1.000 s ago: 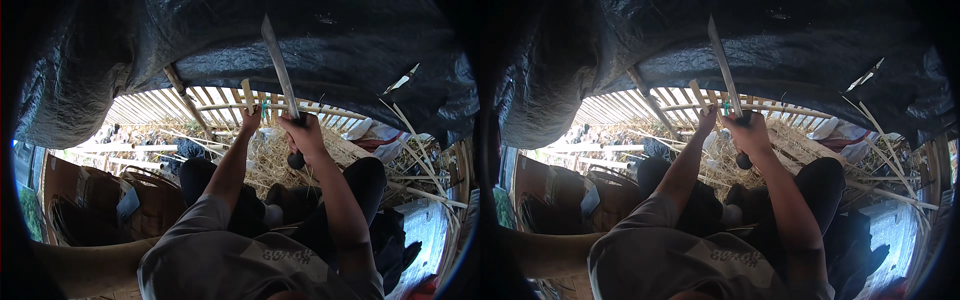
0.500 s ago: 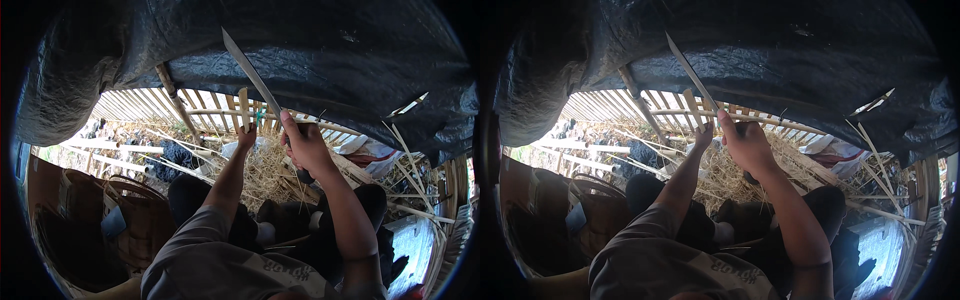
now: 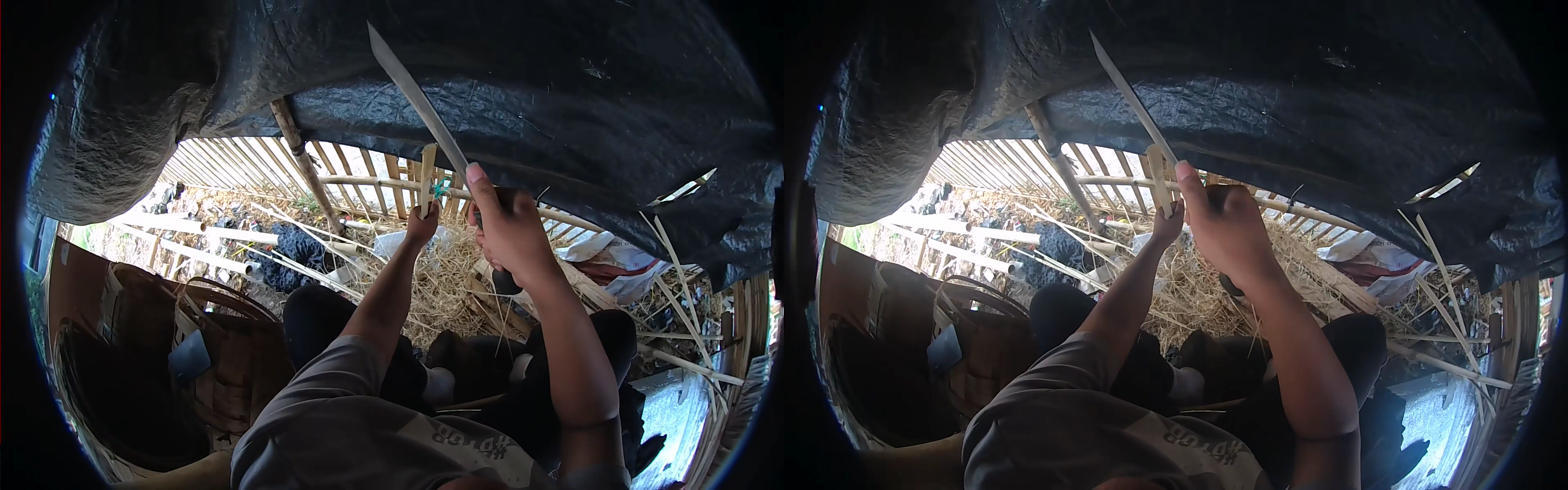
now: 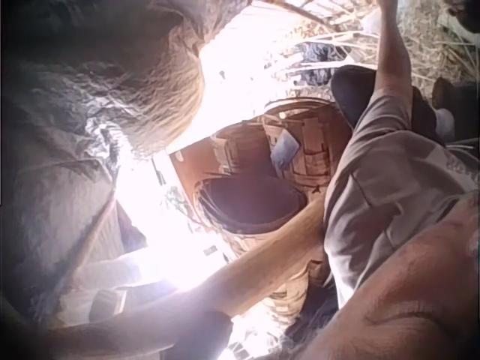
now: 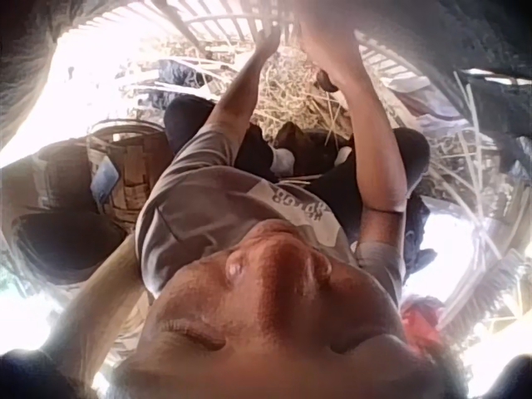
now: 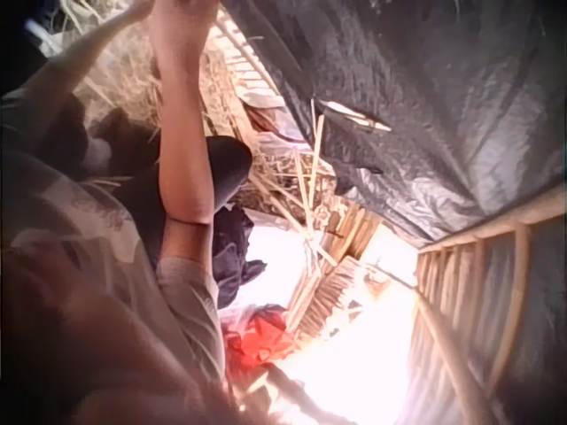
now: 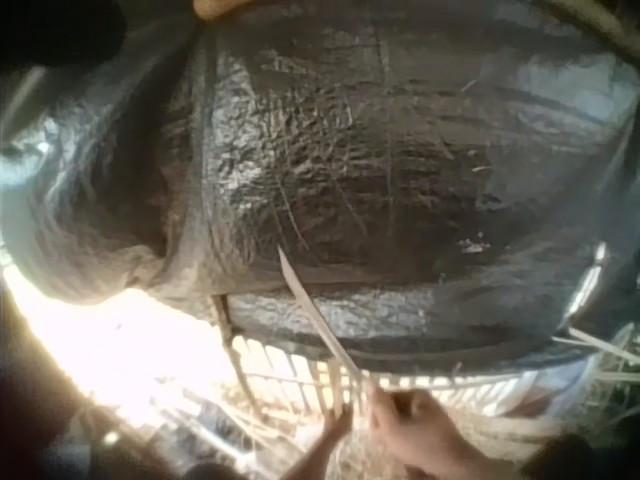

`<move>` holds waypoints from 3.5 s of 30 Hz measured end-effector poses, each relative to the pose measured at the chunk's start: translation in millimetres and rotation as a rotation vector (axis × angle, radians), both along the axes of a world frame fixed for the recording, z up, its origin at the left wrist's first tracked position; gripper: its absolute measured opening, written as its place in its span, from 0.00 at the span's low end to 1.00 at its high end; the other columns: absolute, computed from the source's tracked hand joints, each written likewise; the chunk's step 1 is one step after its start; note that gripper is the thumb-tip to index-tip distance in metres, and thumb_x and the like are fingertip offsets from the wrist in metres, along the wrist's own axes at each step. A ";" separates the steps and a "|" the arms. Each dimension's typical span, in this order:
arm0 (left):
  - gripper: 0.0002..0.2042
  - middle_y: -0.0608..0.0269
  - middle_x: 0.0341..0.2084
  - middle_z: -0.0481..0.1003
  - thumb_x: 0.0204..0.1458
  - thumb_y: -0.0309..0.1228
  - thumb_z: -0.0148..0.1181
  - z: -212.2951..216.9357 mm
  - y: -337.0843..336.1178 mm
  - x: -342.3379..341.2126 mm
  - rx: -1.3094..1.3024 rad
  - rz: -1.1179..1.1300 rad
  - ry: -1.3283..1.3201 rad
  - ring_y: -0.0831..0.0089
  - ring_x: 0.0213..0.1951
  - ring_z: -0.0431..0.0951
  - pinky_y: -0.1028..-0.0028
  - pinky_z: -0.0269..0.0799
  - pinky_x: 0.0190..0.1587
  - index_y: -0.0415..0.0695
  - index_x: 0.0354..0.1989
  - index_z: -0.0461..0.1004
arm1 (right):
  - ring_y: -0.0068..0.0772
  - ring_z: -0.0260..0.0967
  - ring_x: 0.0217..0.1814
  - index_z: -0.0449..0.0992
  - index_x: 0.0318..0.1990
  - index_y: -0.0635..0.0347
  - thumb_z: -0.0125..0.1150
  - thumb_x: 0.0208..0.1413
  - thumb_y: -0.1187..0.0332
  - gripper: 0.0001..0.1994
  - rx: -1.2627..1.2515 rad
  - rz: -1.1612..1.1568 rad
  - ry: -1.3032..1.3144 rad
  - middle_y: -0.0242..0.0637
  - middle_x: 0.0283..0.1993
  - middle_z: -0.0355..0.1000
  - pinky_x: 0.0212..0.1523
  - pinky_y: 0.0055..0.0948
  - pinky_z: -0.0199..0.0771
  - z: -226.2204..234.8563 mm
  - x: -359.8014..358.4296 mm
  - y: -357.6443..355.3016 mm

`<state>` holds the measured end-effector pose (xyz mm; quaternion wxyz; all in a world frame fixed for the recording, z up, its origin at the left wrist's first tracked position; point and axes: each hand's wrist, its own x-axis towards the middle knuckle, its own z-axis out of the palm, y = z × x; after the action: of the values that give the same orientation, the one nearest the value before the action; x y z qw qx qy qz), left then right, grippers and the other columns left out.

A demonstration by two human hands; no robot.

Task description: The person shaves a strip of wood with a machete and then ties thin strips together by hand.

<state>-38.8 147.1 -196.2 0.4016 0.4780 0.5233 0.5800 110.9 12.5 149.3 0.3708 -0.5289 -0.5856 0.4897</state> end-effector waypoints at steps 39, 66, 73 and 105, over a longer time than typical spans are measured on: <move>0.16 0.60 0.39 0.78 0.41 0.14 0.52 22.5 -12.3 -19.3 0.197 -0.387 0.296 0.74 0.38 0.77 0.72 0.72 0.37 0.38 0.40 0.76 | 0.62 0.75 0.49 0.73 0.41 0.82 0.35 0.61 0.31 0.46 -0.181 -0.015 -0.598 0.67 0.37 0.75 0.53 0.49 0.72 -10.8 63.9 -22.5; 0.14 0.57 0.60 0.67 0.62 0.34 0.42 317.2 -138.5 50.3 0.561 0.151 1.029 0.54 0.72 0.50 0.35 0.21 0.67 0.48 0.49 0.73 | 0.54 0.72 0.22 0.71 0.19 0.67 0.48 0.63 0.42 0.34 0.423 -0.120 -0.674 0.50 0.18 0.68 0.21 0.46 0.75 -84.0 55.7 -146.3; 0.17 0.59 0.54 0.72 0.63 0.38 0.37 306.3 -139.9 43.1 0.605 0.143 0.947 0.55 0.67 0.61 0.38 0.26 0.69 0.47 0.47 0.73 | 0.55 0.78 0.30 0.77 0.23 0.67 0.44 0.64 0.41 0.34 0.198 -0.049 -0.687 0.55 0.23 0.74 0.30 0.45 0.80 -65.5 58.7 -146.3; 0.18 0.57 0.36 0.78 0.63 0.37 0.36 289.6 -150.2 26.0 0.497 0.201 0.899 0.55 0.46 0.76 0.49 0.37 0.72 0.47 0.44 0.77 | 0.55 0.79 0.33 0.79 0.27 0.68 0.45 0.62 0.38 0.35 0.072 0.004 -0.705 0.54 0.26 0.76 0.35 0.46 0.80 -74.1 43.7 -138.9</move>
<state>-12.8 -3.1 93.4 -0.0457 0.7081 0.5338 0.4600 154.6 -126.5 75.2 0.1630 -0.6509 -0.6955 0.2569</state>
